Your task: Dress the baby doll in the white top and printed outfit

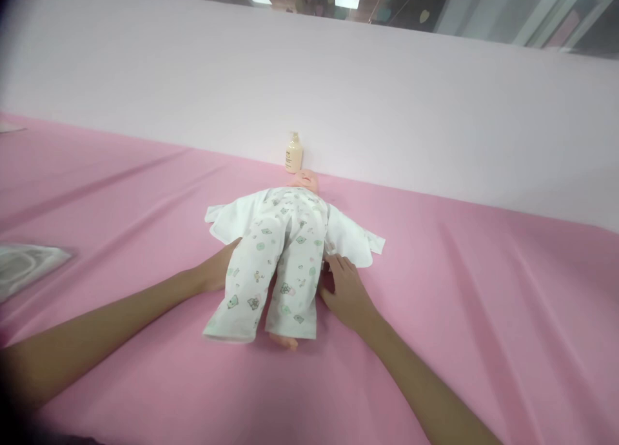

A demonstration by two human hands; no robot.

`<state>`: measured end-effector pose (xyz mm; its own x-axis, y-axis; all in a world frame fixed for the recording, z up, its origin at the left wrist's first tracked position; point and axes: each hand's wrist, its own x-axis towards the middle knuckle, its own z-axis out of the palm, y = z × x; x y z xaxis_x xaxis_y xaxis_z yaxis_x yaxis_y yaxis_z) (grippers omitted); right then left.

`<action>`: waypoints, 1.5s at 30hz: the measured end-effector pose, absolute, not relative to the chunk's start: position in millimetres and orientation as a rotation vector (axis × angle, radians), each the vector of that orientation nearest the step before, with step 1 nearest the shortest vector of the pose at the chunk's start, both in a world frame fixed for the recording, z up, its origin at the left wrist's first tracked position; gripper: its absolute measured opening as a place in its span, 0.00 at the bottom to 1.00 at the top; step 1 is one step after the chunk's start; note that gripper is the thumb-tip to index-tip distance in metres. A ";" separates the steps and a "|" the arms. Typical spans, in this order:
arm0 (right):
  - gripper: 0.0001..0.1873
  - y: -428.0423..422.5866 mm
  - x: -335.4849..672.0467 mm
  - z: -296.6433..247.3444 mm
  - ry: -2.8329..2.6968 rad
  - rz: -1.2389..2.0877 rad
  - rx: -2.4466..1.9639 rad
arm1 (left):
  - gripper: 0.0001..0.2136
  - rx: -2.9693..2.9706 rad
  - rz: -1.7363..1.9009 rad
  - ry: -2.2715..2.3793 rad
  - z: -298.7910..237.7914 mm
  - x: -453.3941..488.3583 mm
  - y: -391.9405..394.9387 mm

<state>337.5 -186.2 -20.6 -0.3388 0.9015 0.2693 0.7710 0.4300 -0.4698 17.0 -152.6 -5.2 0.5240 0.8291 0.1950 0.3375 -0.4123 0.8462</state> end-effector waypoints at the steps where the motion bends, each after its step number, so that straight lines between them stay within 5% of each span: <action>1: 0.17 -186.1 337.3 -20.8 -2.203 0.347 -1.413 | 0.14 1.990 0.788 0.945 -5.9 16.9 -151.9; 10: 0.14 -184.2 343.6 -23.0 -2.255 0.291 -1.380 | 0.08 2.084 0.766 1.171 -10.2 11.1 -154.6; 14: 0.12 -201.3 334.7 -12.4 -2.152 0.385 -1.522 | 0.13 1.734 0.726 1.219 2.2 18.1 -177.3; 25: 0.32 -242.4 292.8 26.3 -1.935 1.108 -1.632 | 0.34 0.739 0.692 0.887 12.7 26.8 -224.7; 32: 0.35 -244.0 287.4 50.8 -1.568 1.692 -1.394 | 0.28 0.762 0.667 0.808 28.0 16.0 -252.8; 40: 0.17 -260.4 284.7 55.9 -1.083 1.939 -1.280 | 0.33 0.764 0.707 0.797 33.0 18.1 -264.3; 45: 0.17 -274.7 292.5 58.6 -1.071 1.934 -1.297 | 0.32 0.822 0.671 0.761 26.2 13.5 -276.5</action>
<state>292.5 -274.7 58.6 -0.3669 0.8008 -0.4734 -0.0241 -0.5170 -0.8557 13.5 -276.5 26.2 0.5549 0.7664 -0.3236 -0.2250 0.5127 0.8285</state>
